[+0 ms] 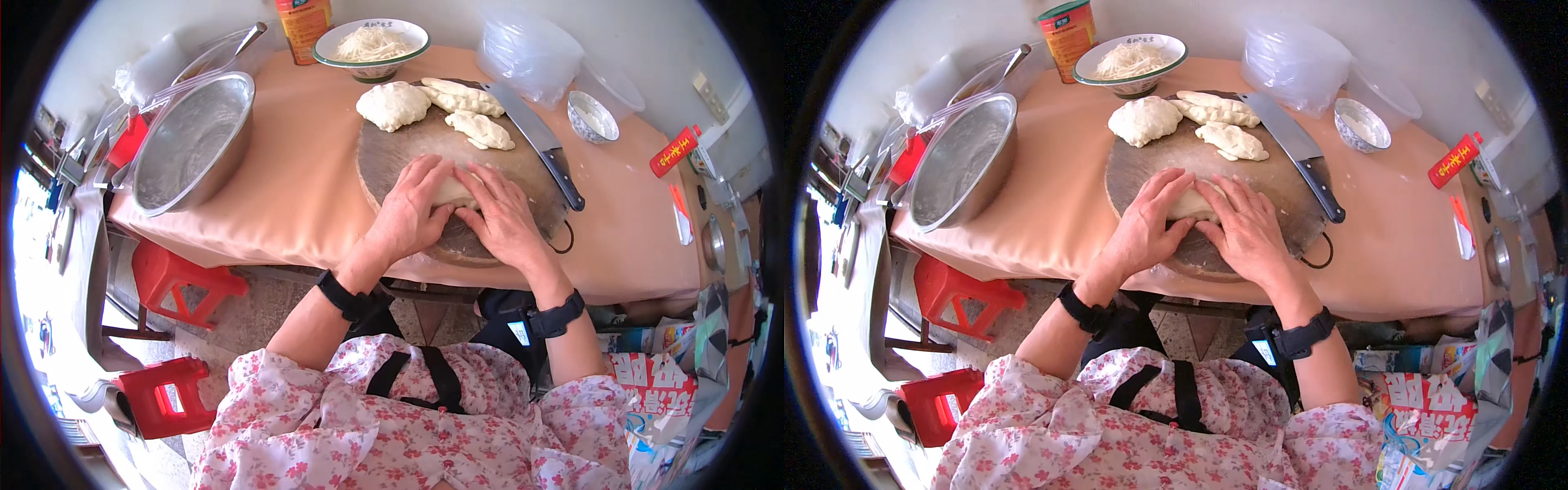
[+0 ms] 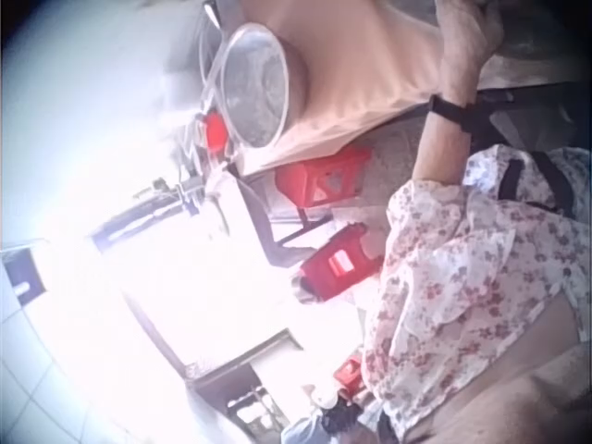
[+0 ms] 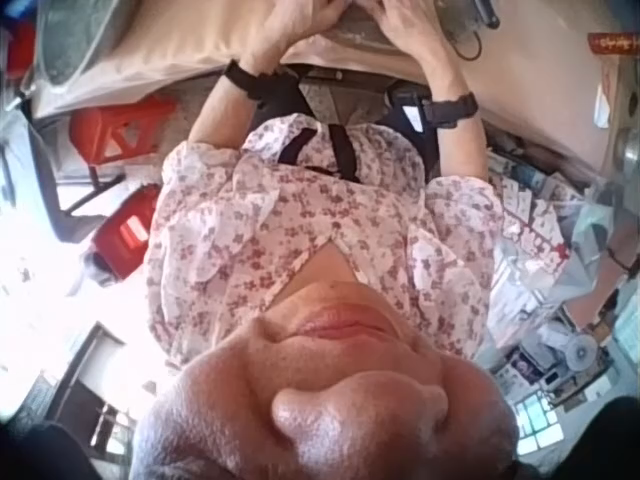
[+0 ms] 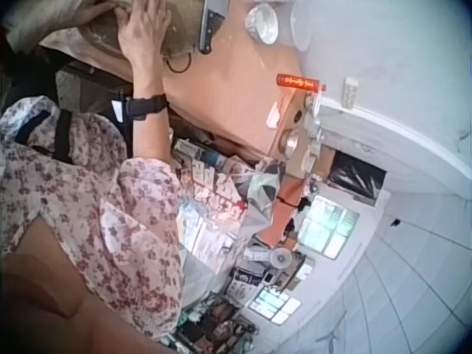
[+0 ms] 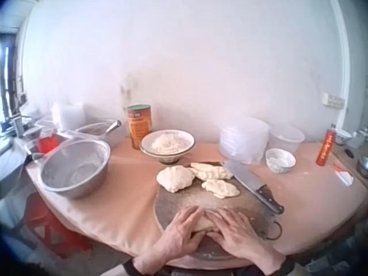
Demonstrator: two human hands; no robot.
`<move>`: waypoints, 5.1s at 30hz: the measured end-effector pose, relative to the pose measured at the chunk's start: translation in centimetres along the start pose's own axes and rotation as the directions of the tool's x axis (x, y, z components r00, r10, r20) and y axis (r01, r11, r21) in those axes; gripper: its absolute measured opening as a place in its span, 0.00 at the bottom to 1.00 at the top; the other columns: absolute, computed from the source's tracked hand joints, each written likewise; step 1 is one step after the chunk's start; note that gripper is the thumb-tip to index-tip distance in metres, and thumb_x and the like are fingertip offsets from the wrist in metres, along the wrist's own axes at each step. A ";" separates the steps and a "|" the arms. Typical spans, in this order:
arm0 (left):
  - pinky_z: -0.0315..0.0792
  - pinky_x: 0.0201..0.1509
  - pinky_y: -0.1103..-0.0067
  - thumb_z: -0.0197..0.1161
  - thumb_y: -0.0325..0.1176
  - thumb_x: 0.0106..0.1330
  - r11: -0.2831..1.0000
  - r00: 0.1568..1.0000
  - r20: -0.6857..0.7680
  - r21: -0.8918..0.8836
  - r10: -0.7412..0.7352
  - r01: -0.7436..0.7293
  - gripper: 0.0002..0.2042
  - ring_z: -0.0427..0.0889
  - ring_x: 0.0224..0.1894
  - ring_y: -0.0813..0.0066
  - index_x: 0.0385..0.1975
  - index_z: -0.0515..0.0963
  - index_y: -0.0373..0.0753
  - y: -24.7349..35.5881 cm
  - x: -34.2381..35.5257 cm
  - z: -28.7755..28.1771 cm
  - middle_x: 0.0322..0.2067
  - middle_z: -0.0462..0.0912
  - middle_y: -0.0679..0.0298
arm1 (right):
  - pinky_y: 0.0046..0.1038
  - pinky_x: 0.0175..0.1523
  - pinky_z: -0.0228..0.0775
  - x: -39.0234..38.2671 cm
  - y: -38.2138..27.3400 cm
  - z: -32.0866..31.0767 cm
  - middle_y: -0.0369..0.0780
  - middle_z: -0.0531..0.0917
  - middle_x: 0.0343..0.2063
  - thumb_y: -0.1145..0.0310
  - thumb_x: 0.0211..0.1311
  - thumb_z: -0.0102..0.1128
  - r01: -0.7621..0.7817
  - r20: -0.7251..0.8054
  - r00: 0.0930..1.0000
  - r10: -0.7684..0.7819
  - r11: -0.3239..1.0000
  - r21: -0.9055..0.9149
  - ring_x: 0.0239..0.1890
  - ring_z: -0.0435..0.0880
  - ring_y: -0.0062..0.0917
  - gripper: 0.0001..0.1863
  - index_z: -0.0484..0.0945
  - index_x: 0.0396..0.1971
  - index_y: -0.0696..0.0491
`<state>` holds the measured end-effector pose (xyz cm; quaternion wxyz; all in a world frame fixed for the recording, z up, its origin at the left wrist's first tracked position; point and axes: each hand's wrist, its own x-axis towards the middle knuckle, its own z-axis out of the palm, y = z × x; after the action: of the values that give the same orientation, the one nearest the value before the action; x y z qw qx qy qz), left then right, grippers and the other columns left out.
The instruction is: Kneading and stretching a piece of dough on a wooden board.
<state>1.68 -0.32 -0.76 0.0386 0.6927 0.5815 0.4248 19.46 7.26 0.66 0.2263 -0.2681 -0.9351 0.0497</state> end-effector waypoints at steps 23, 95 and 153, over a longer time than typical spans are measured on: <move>0.70 0.55 0.67 0.58 0.47 0.66 0.969 0.992 -0.082 0.238 0.092 -0.071 0.21 0.76 0.53 0.54 0.53 0.75 0.41 -2.3 0.5 1.4 0.50 0.77 0.55 | 0.41 0.64 0.60 -1.6 0.0 2.0 0.48 0.71 0.59 0.64 0.63 0.56 0.039 -0.220 0.974 -0.053 0.997 -0.070 0.63 0.68 0.42 0.25 0.68 0.60 0.51; 0.45 0.67 0.43 0.66 0.61 0.52 0.968 0.897 0.402 0.231 -0.186 0.098 0.42 0.53 0.71 0.56 0.64 0.65 0.43 -0.8 3.5 -0.9 0.65 0.62 0.57 | 0.48 0.65 0.54 1.1 1.0 1.5 0.48 0.72 0.59 0.50 0.70 0.45 -0.113 -0.027 0.993 0.117 0.988 0.109 0.65 0.64 0.44 0.26 0.68 0.60 0.51; 0.48 0.64 0.39 0.45 0.59 0.69 0.932 0.954 0.275 0.363 -0.117 0.010 0.28 0.61 0.66 0.50 0.57 0.72 0.44 0.8 1.7 -0.3 0.60 0.69 0.57 | 0.58 0.63 0.53 1.1 0.1 1.3 0.42 0.72 0.59 0.54 0.71 0.43 -0.137 -0.006 0.990 0.138 0.978 -0.155 0.66 0.64 0.42 0.22 0.72 0.58 0.48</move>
<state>2.05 0.73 0.73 0.0112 0.7239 0.6592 0.2034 18.14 8.00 -0.06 0.1984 -0.3487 -0.9160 -0.0069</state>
